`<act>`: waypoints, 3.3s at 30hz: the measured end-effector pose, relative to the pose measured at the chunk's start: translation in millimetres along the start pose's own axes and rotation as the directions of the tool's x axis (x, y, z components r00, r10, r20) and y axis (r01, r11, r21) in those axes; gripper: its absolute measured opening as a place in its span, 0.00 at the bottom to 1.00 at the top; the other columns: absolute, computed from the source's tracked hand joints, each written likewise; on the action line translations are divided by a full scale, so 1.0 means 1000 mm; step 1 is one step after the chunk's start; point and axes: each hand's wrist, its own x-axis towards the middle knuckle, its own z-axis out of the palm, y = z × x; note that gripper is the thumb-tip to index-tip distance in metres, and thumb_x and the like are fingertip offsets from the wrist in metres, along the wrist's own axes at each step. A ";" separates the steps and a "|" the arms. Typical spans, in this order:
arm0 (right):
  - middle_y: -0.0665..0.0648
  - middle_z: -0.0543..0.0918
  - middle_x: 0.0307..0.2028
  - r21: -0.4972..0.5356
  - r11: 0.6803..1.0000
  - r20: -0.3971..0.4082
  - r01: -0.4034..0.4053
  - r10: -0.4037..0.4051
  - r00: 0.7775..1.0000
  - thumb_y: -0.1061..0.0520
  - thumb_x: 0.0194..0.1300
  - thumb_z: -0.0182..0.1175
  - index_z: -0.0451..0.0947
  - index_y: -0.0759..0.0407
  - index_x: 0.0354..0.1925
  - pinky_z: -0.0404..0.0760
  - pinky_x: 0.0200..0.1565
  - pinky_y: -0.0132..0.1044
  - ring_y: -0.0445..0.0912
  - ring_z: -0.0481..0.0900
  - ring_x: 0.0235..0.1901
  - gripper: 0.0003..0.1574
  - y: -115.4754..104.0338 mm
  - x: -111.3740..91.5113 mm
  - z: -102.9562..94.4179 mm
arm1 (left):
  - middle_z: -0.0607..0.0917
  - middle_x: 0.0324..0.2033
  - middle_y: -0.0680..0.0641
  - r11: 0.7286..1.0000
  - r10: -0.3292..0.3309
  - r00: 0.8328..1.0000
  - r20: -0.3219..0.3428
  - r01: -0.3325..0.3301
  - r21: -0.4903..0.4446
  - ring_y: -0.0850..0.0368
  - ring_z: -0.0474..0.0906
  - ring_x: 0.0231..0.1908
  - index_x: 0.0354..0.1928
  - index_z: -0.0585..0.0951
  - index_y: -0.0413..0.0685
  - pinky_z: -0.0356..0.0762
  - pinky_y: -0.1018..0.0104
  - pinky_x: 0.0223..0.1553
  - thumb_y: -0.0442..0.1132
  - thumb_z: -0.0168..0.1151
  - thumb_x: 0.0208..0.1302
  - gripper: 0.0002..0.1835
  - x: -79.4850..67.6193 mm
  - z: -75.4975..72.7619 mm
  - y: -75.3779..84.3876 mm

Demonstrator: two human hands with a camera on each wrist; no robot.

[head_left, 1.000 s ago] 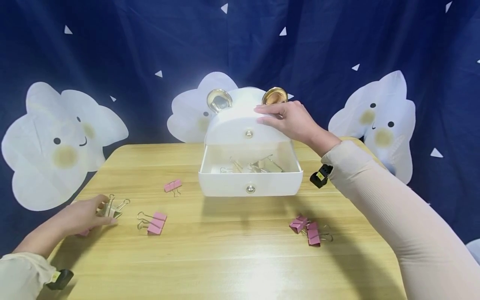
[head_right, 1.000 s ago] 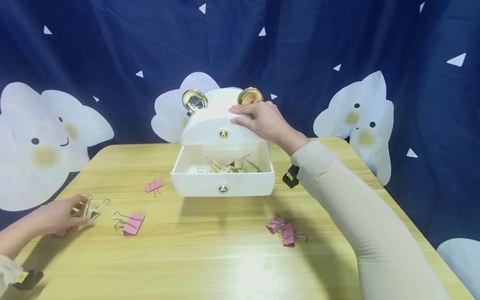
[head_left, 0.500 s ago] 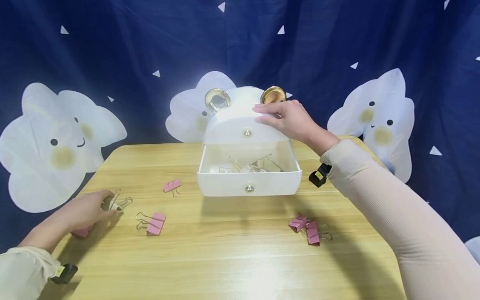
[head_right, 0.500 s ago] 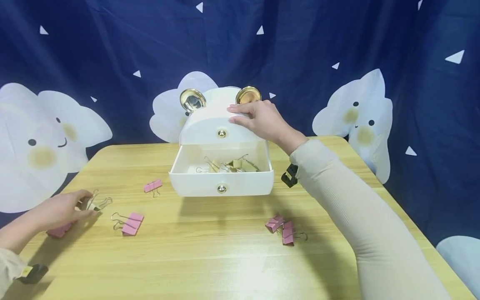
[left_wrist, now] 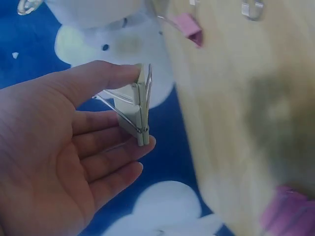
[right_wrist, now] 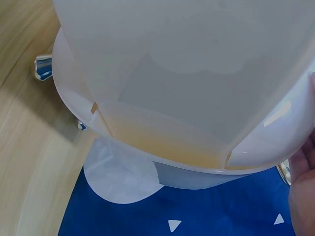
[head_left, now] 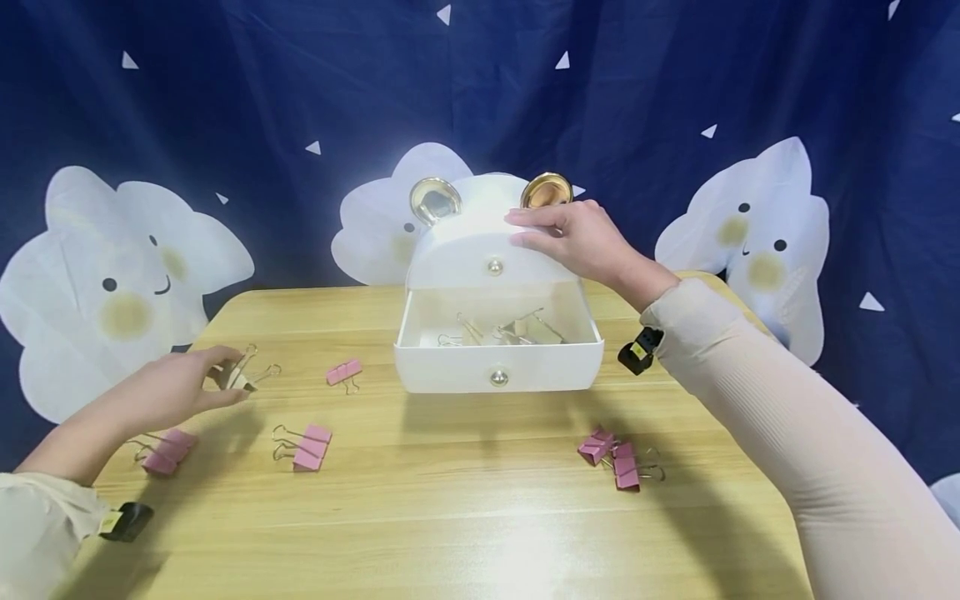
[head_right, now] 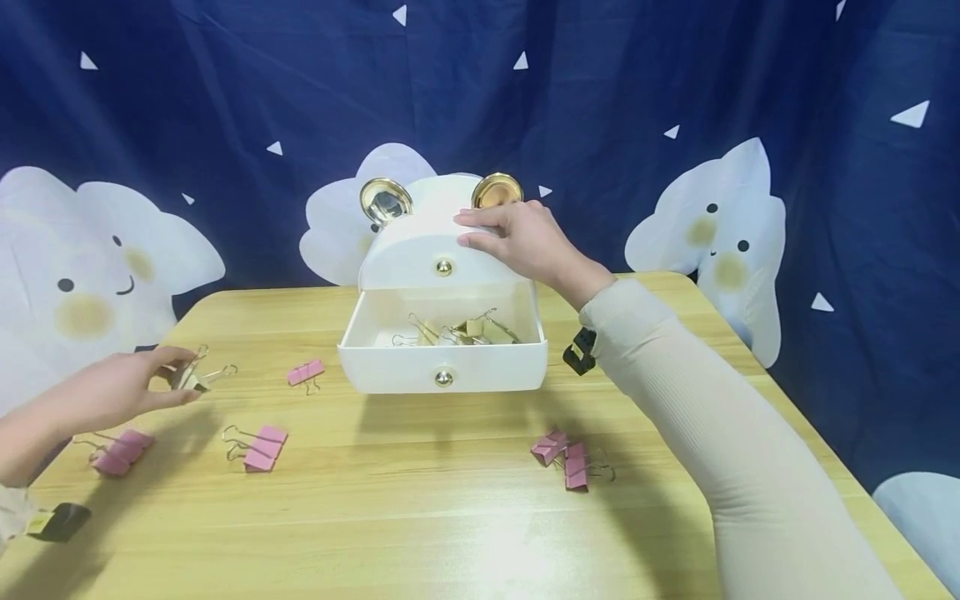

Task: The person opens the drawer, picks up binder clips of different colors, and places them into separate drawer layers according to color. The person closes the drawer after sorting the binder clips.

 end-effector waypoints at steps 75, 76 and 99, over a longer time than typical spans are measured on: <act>0.53 0.84 0.51 -0.142 0.990 0.295 -0.012 0.054 0.954 0.44 0.66 0.63 0.82 0.46 0.57 0.83 0.40 0.35 0.42 0.82 0.43 0.22 -0.005 0.025 -0.034 | 0.79 0.23 0.51 0.934 0.310 0.933 0.185 -0.335 0.123 0.53 0.74 0.26 0.30 0.80 0.46 0.75 0.58 0.33 0.50 0.67 0.61 0.14 0.150 -0.067 0.221; 0.53 0.84 0.51 -0.141 0.990 0.292 -0.011 0.052 0.955 0.44 0.66 0.63 0.82 0.47 0.56 0.83 0.40 0.35 0.42 0.82 0.43 0.22 -0.005 0.025 -0.034 | 0.79 0.23 0.50 0.937 0.292 0.937 0.192 -0.321 0.139 0.53 0.74 0.25 0.29 0.80 0.46 0.76 0.58 0.33 0.50 0.67 0.61 0.15 0.151 -0.066 0.224; 0.51 0.82 0.55 -0.121 0.993 0.272 -0.013 0.046 0.961 0.44 0.66 0.63 0.81 0.46 0.57 0.83 0.42 0.36 0.43 0.81 0.47 0.22 -0.006 0.022 -0.031 | 0.83 0.27 0.50 0.932 0.314 0.929 0.194 -0.341 0.124 0.51 0.78 0.31 0.31 0.81 0.47 0.77 0.57 0.39 0.52 0.62 0.67 0.16 0.153 -0.081 0.244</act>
